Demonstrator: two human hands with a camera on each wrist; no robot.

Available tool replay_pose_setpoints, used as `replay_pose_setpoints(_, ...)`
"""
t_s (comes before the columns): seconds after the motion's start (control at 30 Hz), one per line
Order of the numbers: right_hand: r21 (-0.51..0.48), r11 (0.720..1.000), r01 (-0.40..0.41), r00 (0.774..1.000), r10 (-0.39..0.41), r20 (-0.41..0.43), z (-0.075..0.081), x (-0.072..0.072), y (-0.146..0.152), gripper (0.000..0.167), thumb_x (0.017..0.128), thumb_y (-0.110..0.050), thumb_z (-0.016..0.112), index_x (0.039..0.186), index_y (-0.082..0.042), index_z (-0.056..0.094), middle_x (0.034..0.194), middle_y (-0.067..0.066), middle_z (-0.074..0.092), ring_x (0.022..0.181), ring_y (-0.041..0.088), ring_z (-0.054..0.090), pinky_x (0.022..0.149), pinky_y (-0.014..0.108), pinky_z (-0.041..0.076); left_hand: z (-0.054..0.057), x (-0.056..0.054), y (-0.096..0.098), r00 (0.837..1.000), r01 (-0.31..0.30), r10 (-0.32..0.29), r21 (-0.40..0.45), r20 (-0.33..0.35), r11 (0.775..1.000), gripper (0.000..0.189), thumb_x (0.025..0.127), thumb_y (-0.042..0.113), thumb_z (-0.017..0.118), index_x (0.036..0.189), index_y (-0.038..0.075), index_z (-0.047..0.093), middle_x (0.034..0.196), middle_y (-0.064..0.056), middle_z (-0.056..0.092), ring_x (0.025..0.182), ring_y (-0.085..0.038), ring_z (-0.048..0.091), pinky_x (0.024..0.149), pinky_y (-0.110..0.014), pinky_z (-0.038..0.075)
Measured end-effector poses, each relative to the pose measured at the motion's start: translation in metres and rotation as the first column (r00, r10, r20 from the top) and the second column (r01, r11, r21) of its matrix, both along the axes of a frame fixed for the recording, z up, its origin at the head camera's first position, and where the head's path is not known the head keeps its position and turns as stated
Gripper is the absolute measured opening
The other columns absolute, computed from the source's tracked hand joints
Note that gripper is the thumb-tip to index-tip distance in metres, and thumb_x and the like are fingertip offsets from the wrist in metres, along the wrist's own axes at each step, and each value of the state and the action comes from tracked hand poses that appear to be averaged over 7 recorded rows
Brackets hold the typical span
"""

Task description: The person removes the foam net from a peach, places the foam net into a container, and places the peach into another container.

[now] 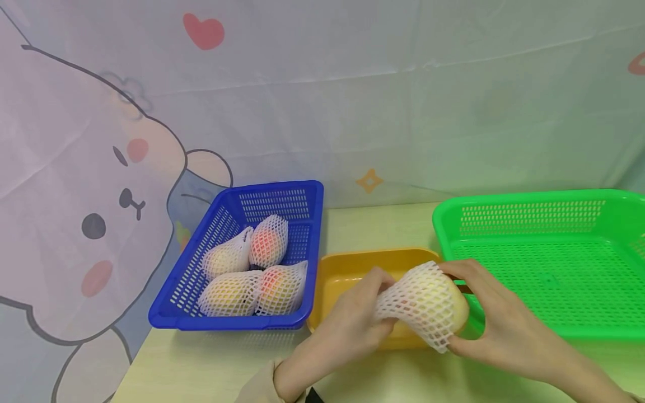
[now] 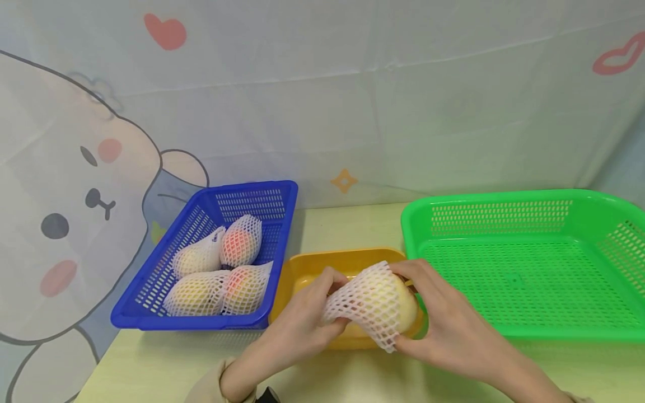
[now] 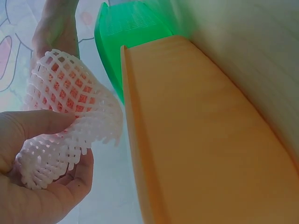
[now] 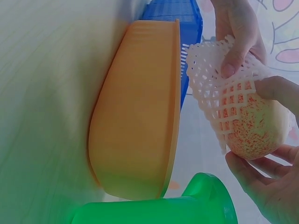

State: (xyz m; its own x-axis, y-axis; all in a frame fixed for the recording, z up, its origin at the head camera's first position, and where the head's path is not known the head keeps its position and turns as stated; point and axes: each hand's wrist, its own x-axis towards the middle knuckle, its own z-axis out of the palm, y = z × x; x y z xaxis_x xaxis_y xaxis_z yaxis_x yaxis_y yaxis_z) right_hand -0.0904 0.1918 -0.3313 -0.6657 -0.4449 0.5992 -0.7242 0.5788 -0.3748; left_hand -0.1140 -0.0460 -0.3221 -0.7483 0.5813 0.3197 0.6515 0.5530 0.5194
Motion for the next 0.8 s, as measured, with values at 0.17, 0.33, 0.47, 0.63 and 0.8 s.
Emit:
replay_pose_setpoints(0.17,0.001,1.0,0.002,1.0,-0.002,-0.014,0.0006,-0.001,0.0006,0.095,0.051,-0.009,0.085,0.136,-0.012,0.043,0.129,-0.008,0.047,0.115,-0.005,0.044,0.094,0.004,0.038,-0.0001,-0.0002,-0.0001,1.0,0.002,-0.002,0.001,-0.003,1.0,0.036,0.083,0.008,0.071,0.11,0.011,0.048,0.102,-0.001,0.065,0.09,-0.01,0.062,0.081,-0.02,0.052)
replay_pose_setpoints(0.33,0.001,1.0,0.017,1.0,-0.017,0.02,0.0016,-0.0006,0.0012,0.093,0.052,-0.009,0.084,0.136,-0.013,0.044,0.129,-0.007,0.048,0.115,-0.004,0.045,0.095,0.004,0.037,-0.0001,-0.0005,-0.0001,1.0,0.003,-0.003,-0.003,-0.006,1.0,0.037,0.082,0.007,0.071,0.11,0.011,0.048,0.102,-0.001,0.065,0.089,-0.01,0.061,0.079,-0.019,0.051)
replay_pose_setpoints(0.47,0.008,0.999,0.05,0.996,-0.051,0.079,0.0019,0.0004,0.0023,0.092,0.054,-0.011,0.084,0.136,-0.015,0.045,0.129,-0.007,0.047,0.113,-0.003,0.046,0.095,0.004,0.036,-0.0004,-0.0008,-0.0002,1.0,0.001,-0.001,-0.004,0.002,1.0,0.035,0.082,0.007,0.071,0.109,0.011,0.048,0.1,-0.001,0.064,0.087,-0.009,0.06,0.077,-0.018,0.051)
replay_pose_setpoints(0.63,0.019,0.998,0.068,0.994,-0.069,0.086,0.002,0.0005,0.003,0.091,0.054,-0.013,0.085,0.135,-0.015,0.045,0.13,-0.008,0.047,0.113,-0.002,0.047,0.094,0.004,0.037,-0.0007,-0.0012,-0.0002,1.0,-0.003,0.003,-0.006,0.011,1.0,0.034,0.083,0.007,0.07,0.109,0.011,0.048,0.099,-0.001,0.064,0.085,-0.008,0.059,0.075,-0.018,0.05)
replay_pose_setpoints(0.8,0.007,0.998,0.064,0.995,-0.065,0.077,0.0028,-0.0002,0.0031,0.091,0.054,-0.012,0.084,0.136,-0.014,0.045,0.129,-0.006,0.047,0.114,-0.002,0.046,0.095,0.004,0.037,-0.0007,-0.0011,0.0,1.0,0.0,0.0,-0.01,-0.003,1.0,0.035,0.083,0.007,0.07,0.11,0.01,0.048,0.1,-0.001,0.064,0.085,-0.009,0.059,0.075,-0.018,0.05)
